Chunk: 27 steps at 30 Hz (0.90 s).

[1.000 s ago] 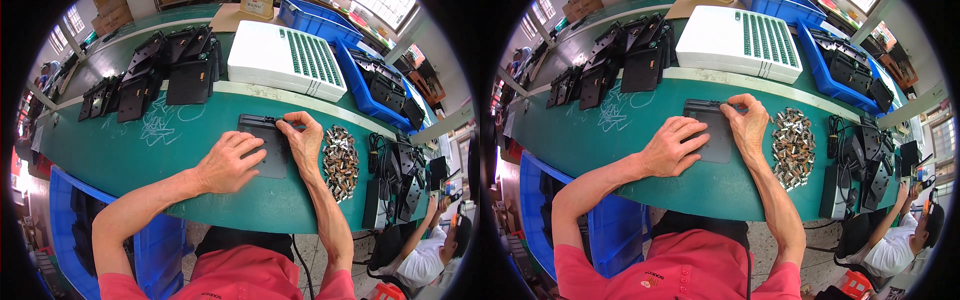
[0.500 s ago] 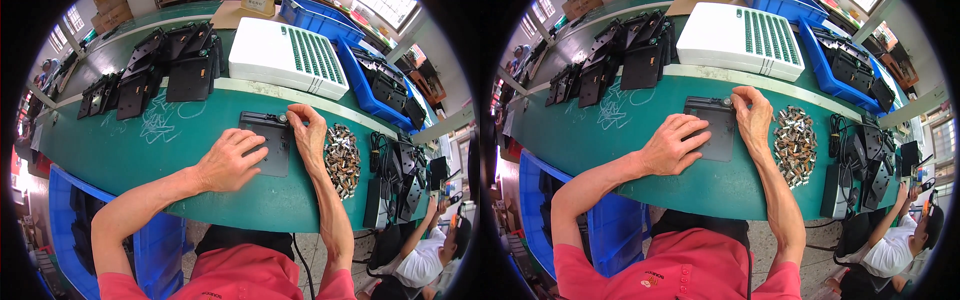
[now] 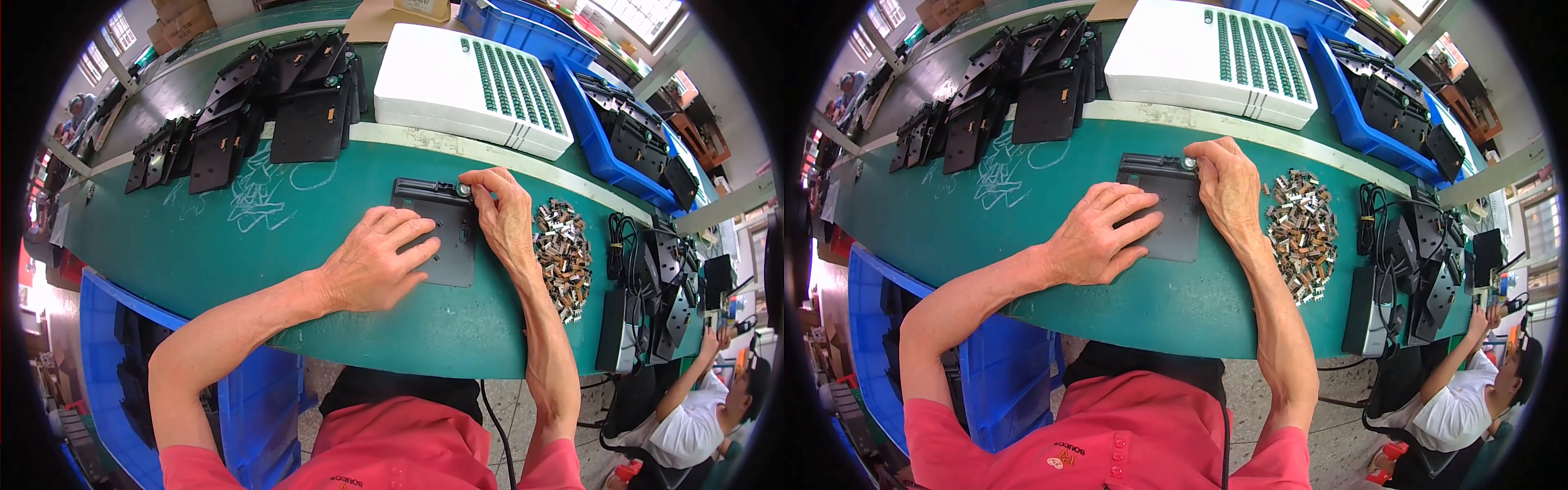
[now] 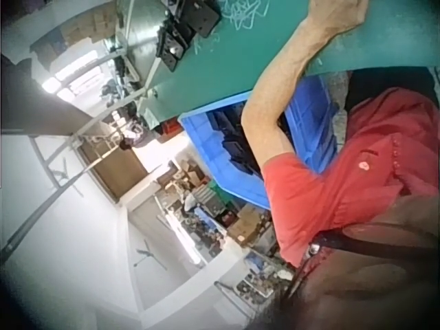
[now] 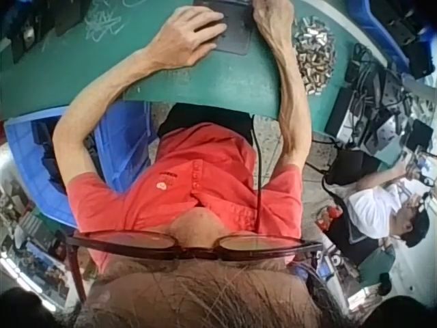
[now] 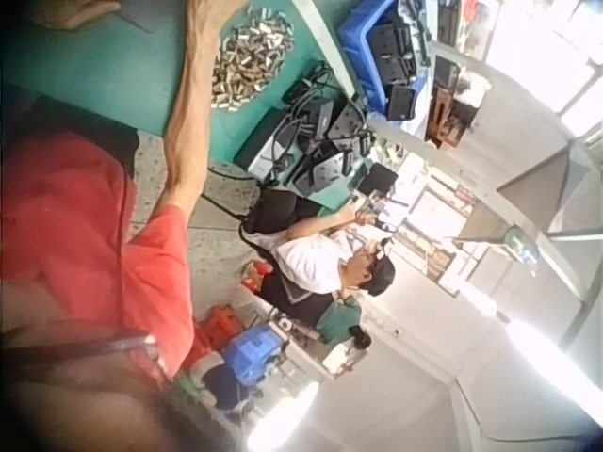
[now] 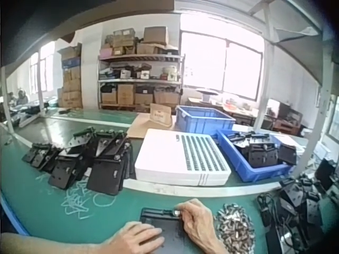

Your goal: The person assembles small metal and plastic components onto a black plastic plate by hand at a factory workbench.

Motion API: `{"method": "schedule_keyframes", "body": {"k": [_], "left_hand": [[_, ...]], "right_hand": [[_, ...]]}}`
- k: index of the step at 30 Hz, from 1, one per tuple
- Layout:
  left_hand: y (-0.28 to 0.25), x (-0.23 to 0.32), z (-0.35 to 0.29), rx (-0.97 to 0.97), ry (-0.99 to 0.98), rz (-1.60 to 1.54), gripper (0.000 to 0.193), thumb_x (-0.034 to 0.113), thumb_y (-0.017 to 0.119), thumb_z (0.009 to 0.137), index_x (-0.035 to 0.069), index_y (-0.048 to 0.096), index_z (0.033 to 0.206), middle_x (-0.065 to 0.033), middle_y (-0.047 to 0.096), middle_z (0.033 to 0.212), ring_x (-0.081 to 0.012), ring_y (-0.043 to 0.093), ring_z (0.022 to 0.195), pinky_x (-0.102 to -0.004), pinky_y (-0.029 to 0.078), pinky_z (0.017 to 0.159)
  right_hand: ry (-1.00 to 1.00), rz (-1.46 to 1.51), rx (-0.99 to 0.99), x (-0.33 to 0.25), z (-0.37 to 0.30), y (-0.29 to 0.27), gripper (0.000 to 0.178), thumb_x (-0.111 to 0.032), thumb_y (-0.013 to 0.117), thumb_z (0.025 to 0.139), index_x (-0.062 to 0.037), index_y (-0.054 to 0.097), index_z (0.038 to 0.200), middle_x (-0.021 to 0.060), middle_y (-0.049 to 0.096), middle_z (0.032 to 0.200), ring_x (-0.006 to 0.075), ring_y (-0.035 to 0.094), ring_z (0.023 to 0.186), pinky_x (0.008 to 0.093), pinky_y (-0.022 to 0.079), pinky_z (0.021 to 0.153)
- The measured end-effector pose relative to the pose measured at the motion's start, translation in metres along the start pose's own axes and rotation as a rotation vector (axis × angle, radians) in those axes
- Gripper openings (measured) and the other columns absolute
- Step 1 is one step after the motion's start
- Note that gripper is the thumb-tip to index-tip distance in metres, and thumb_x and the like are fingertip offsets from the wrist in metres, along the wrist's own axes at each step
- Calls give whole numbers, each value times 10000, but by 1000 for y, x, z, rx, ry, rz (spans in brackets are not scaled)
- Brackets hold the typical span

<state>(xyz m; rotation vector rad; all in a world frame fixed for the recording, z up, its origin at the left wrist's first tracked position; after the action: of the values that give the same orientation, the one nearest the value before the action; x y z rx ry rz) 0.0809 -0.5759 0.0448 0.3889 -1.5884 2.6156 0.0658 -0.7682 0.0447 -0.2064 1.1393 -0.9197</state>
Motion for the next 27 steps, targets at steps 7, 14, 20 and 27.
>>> {"method": "schedule_keyframes", "body": {"k": [7,14,20,27], "left_hand": [[0,-1,-1,3,-3,-1,482,149,754,706,22,629,1154,-151,553,1258,-325,512,1176,-482,407,1014],[1,-1,0,-1,0,-1,475,148,751,710,22,629,1151,-153,555,1258,-326,515,1179,-481,408,1014],[1,-1,-1,-4,-9,-6,470,151,749,717,25,629,1154,-154,554,1259,-328,513,1184,-481,409,1013],[1,-1,0,2,-2,2,480,153,749,715,23,628,1161,-151,554,1260,-325,511,1184,-481,407,1015]], "right_hand": [[75,38,-79,-1,1,-1,165,-16,618,847,-17,713,982,138,661,922,260,657,782,364,515,679],[45,-4,-68,0,1,-2,175,-87,681,827,-19,715,984,142,658,926,268,655,790,374,512,697],[12,-51,-48,-3,0,0,167,-100,690,826,-18,709,970,148,656,931,285,654,793,388,510,707],[51,-101,-69,-4,0,1,150,-99,672,840,-25,702,967,135,655,947,302,655,839,403,507,732]]}}
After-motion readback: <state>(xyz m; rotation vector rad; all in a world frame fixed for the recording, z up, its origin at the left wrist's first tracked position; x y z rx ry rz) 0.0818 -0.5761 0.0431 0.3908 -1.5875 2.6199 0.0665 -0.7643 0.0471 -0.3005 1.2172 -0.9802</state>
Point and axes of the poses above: each hand's wrist, its own z-axis towards the middle knuckle, its own y-axis out of the palm, x = y × z, the point moved 5 cm from there along z, towards the middle knuckle
